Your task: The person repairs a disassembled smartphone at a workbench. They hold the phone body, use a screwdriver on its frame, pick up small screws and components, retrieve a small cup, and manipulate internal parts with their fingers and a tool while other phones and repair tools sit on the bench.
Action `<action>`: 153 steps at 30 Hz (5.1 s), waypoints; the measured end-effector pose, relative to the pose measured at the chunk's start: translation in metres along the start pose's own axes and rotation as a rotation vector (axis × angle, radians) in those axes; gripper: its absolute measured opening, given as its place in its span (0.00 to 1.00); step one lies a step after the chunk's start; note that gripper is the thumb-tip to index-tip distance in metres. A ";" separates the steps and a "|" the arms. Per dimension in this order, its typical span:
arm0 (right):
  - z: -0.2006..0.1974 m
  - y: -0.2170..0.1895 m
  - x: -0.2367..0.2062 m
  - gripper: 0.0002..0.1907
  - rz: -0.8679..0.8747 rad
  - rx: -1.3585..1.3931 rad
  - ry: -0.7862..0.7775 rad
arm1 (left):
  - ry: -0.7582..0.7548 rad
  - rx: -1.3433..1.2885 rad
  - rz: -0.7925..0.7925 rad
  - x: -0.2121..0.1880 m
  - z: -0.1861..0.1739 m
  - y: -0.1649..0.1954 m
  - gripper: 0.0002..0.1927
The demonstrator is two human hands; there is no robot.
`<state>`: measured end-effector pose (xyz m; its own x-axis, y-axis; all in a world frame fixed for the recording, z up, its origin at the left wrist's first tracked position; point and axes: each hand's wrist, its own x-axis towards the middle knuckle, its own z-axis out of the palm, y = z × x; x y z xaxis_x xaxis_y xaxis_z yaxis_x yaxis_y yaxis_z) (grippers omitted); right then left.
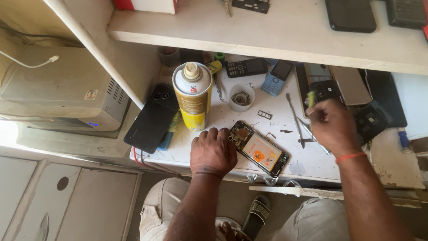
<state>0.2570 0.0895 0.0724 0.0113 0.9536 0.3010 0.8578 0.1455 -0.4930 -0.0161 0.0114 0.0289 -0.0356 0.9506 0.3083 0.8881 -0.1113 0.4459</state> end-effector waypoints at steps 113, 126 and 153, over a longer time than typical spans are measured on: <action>0.086 -0.089 -0.066 0.38 -0.300 0.683 0.080 | 0.009 0.000 0.019 0.001 0.000 0.003 0.10; 0.086 -0.088 -0.065 0.39 -0.319 0.662 0.082 | 0.016 -0.006 0.012 0.000 0.000 0.004 0.10; 0.062 -0.106 -0.050 0.31 -0.432 0.493 0.122 | 0.028 0.002 0.019 0.000 0.002 0.003 0.11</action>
<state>0.1336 0.0432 0.0588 -0.1984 0.7500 0.6310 0.4632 0.6391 -0.6140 -0.0125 0.0112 0.0285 -0.0319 0.9399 0.3399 0.8899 -0.1281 0.4379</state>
